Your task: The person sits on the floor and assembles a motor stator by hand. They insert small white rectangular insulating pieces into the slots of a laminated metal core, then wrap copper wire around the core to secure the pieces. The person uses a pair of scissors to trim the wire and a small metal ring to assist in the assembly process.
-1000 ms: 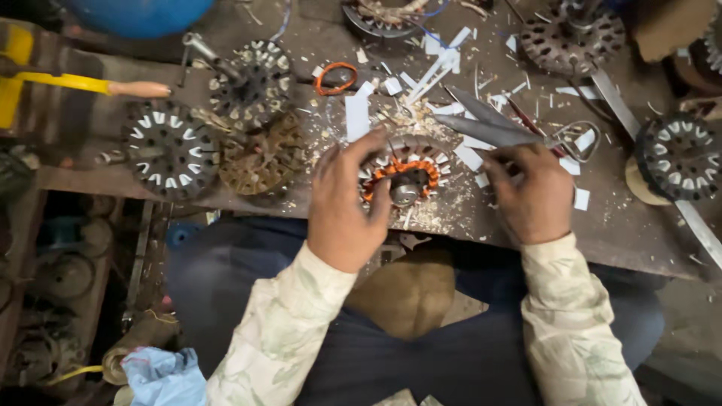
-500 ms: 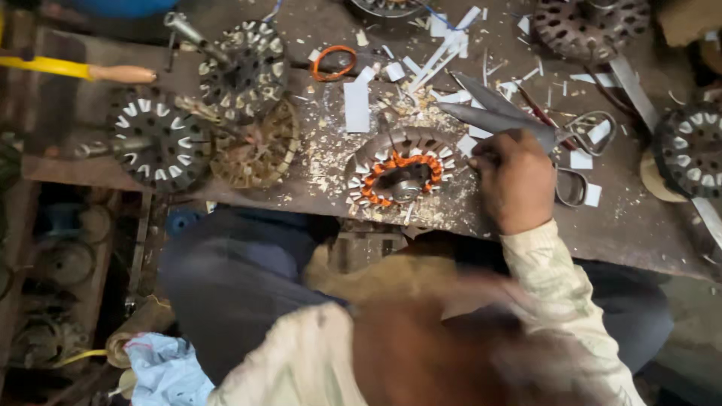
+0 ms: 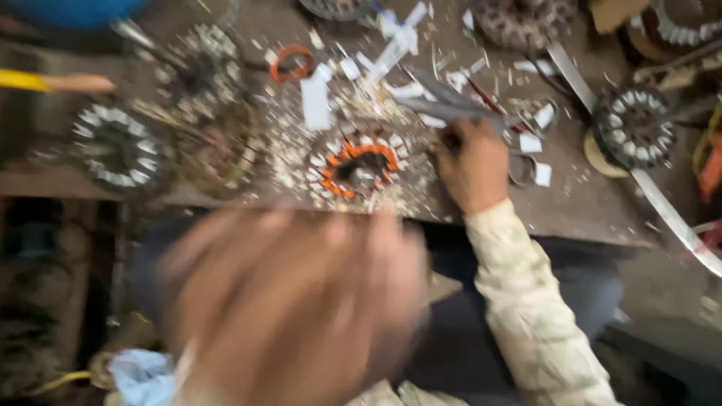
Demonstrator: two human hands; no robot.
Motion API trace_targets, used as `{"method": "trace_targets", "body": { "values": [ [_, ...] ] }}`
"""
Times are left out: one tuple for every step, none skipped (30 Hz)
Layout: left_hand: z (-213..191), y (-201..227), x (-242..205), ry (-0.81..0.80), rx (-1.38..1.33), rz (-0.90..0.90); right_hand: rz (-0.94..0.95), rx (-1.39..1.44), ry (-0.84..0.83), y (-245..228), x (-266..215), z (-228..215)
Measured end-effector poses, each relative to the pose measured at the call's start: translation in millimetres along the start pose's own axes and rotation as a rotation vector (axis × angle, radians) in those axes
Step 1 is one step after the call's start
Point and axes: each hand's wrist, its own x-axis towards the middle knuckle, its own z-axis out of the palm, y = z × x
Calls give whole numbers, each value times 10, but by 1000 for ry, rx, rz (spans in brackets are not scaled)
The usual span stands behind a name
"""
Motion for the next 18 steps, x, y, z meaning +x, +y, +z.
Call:
{"method": "trace_targets", "body": {
  "values": [
    [65,-93,83,-50,-36,3,-30,84,45,-144,29,-56],
    [212,-195,157,-89,-81,-27,-26,193,28,-252,9,-150],
    [334,-287,211,-130,-122,-47,-24,302,10,-348,-29,-236],
    [449,-324,225,-180,-182,-66,-8,397,-10,-416,-81,-322],
    [512,-347,197,-193,-178,-39,-67,466,-24,-462,-100,-365],
    [580,-359,163,-217,-185,-5,-112,528,-32,-488,-142,-411],
    [660,-369,133,-241,-191,30,-158,589,-39,-486,-161,-441],
    [735,-373,96,-247,-213,3,-185,601,-46,-475,-191,-461],
    [787,-384,65,-254,-234,-23,-212,613,-52,-465,-207,-472],
    [809,-405,52,-249,-241,-52,-257,632,-62,-454,-174,-486],
    [816,-417,43,-251,-277,-99,-236,643,-62,-446,-146,-526],
    [800,-426,34,-251,-305,-153,-220,662,-68,-455,-113,-566],
    [774,-446,35,-250,-334,-208,-204,680,-74,-479,-87,-610],
    [747,-470,38,-199,-323,-233,-115,653,-58,-493,-78,-691],
    [708,-515,48,-148,-311,-259,-26,625,-43,-506,-74,-786],
    [688,-556,55,-93,-306,-289,-78,689,35,-530,-132,-931],
    [654,-617,62,-52,-296,-290,-132,754,112,-587,-238,-1087],
    [617,-669,45,-15,-284,-300,-66,797,162,-687,-392,-1236]
  ]
}}
